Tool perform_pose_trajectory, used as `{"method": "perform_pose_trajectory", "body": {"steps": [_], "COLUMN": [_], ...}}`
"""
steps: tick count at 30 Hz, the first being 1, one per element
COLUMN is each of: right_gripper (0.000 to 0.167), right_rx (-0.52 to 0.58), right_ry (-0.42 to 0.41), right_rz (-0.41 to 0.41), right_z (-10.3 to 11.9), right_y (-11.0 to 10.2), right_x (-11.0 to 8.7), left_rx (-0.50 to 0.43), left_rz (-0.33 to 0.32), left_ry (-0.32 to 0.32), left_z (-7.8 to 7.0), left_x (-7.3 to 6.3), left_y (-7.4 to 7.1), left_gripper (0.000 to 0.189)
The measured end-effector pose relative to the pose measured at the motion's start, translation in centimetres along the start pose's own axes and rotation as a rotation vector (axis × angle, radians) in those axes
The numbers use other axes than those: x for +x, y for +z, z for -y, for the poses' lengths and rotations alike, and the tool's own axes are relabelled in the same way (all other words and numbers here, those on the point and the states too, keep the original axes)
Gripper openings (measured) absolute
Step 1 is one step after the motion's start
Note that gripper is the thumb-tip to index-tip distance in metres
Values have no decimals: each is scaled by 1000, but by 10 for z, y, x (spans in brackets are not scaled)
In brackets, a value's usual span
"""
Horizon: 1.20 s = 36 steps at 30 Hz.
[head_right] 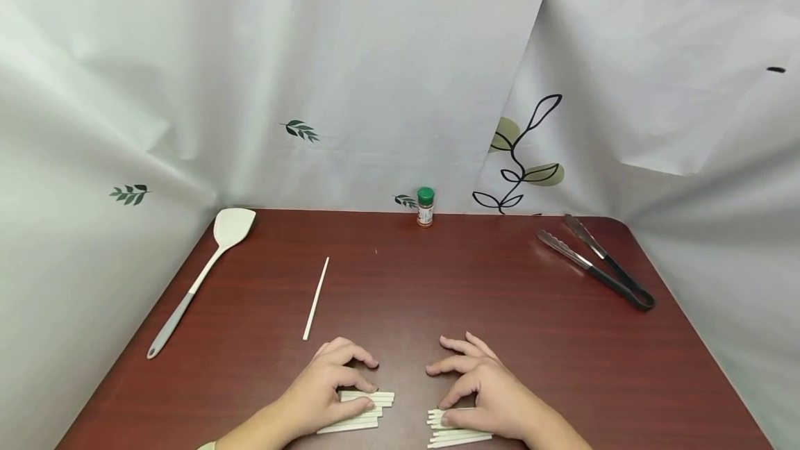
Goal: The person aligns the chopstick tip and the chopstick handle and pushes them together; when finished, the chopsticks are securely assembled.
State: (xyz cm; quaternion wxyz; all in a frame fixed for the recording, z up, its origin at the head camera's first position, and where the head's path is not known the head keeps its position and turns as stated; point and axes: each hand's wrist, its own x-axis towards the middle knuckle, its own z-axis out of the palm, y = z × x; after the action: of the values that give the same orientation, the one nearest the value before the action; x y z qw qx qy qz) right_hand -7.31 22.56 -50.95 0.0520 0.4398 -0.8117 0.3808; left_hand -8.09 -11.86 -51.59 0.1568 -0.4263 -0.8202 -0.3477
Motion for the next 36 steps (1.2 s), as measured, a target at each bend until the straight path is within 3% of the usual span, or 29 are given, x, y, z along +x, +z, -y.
{"method": "perform_pose_trajectory", "body": {"steps": [5,10,16,26,34,36], "right_gripper": [25,27,32,37,32,31], "right_rx": [24,21,1,22,24,13], "right_ry": [60,65,61,104,136,176], "right_rz": [-18,-23,-17,-50,-168,-204], "right_z": [4,4,5,9,7,7], "right_y": [3,5,8,6,7,9], "right_x": [1,2,3,7,7,8], "left_rx": [-29,-39,-25,-19,-4,-14], "left_rz": [9,16,36,9,-37,-38], "left_ry": [-37,-53,-42,-40,12,-1], "left_z": [-2,-3,-4,-4,0,-1], "left_x": [0,0,-2,-1,2,2], "left_y": [-1,-2,-3,1,2,2], "left_gripper": [18,17,16,18,18,16]}}
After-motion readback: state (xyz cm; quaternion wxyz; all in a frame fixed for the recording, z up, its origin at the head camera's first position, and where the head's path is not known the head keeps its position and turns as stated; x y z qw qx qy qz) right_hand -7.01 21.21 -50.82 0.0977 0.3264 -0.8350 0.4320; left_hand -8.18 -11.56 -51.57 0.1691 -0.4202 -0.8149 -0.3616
